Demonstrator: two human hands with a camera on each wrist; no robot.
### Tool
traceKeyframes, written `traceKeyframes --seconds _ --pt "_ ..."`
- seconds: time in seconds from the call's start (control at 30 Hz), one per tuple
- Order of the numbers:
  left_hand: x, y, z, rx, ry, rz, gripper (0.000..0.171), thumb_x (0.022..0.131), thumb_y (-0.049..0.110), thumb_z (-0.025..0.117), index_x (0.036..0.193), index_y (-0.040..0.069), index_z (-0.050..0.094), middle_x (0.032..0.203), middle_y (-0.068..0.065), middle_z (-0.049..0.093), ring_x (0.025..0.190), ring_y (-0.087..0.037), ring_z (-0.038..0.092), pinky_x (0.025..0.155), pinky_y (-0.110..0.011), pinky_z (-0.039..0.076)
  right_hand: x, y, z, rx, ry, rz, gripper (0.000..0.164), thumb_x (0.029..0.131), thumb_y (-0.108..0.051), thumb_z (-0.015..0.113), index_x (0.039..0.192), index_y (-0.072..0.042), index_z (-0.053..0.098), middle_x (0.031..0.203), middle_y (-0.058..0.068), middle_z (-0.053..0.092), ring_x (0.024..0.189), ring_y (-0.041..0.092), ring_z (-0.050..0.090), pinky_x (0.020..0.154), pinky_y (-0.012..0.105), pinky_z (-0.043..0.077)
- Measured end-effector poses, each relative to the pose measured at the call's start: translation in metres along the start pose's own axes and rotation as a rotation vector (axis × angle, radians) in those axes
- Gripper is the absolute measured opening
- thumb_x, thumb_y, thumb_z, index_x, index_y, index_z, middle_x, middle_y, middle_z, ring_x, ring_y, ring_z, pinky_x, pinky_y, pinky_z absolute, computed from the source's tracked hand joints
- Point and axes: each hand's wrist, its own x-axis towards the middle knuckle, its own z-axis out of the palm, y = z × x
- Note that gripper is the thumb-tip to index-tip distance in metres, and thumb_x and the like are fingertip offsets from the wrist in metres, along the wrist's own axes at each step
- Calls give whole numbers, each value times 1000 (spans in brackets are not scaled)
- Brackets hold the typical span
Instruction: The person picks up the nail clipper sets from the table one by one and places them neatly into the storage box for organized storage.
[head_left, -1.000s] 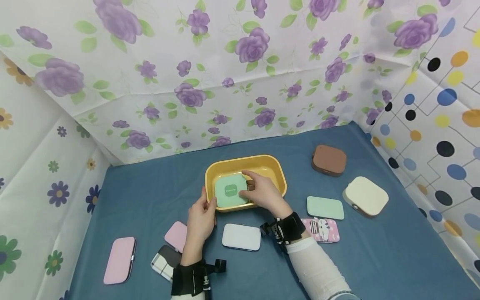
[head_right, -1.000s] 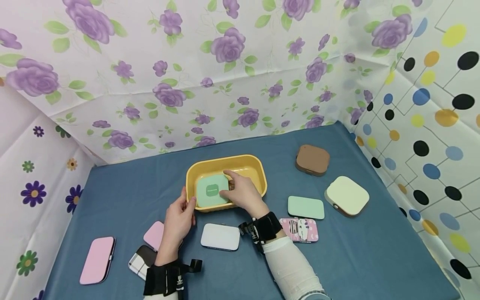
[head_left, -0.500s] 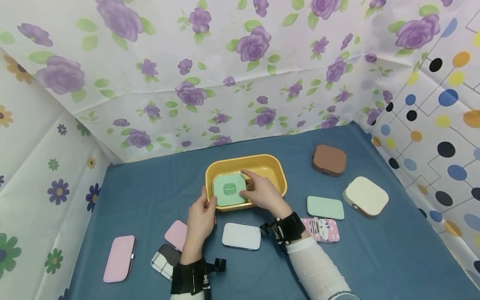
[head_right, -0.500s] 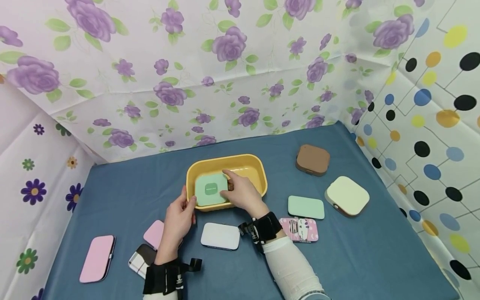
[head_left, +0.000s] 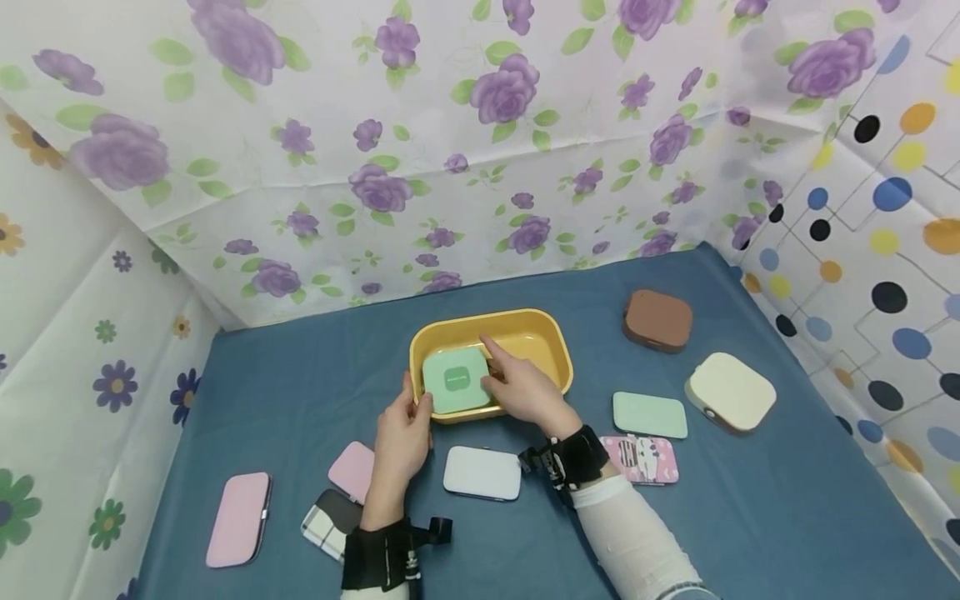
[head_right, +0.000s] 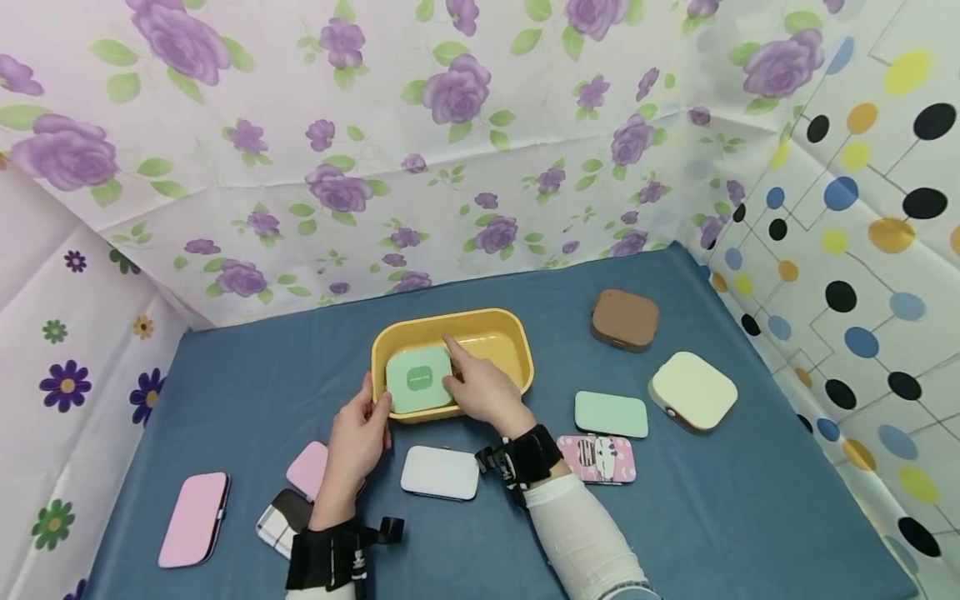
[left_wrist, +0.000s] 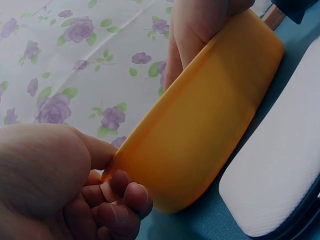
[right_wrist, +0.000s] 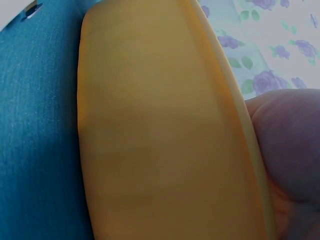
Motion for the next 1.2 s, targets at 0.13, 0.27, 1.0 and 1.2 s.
traceKeyframes --seconds 0.13,0.27,1.0,1.2 --pt "0 0 0 5 1 2 63 106 32 49 158 8 23 57 -6 54 46 -23 54 45 -34 40 0 -1 1 5 2 20 70 102 -35 56 161 -30 19 141 10 57 47 17 48 49 32 37" --pt "-1 0 1 16 3 12 64 106 34 49 158 8 23 57 -6 55 46 -23 54 44 -34 40 0 -1 2 27 -1 49 74 101 -39 57 161 -28 17 143 9 55 60 14 59 61 34 45" --pt "0 0 2 25 21 32 63 106 33 50 158 6 25 57 -5 55 45 -23 54 44 -34 41 -1 3 -10 158 11 13 77 100 -41 59 162 -23 16 144 14 53 126 28 56 100 45 47" --pt "-1 -1 2 20 17 30 63 106 31 50 158 6 25 58 -4 55 45 -22 54 44 -33 41 -12 1 -23 192 24 -24 75 101 -39 58 161 -23 17 145 15 51 133 31 49 99 48 48"
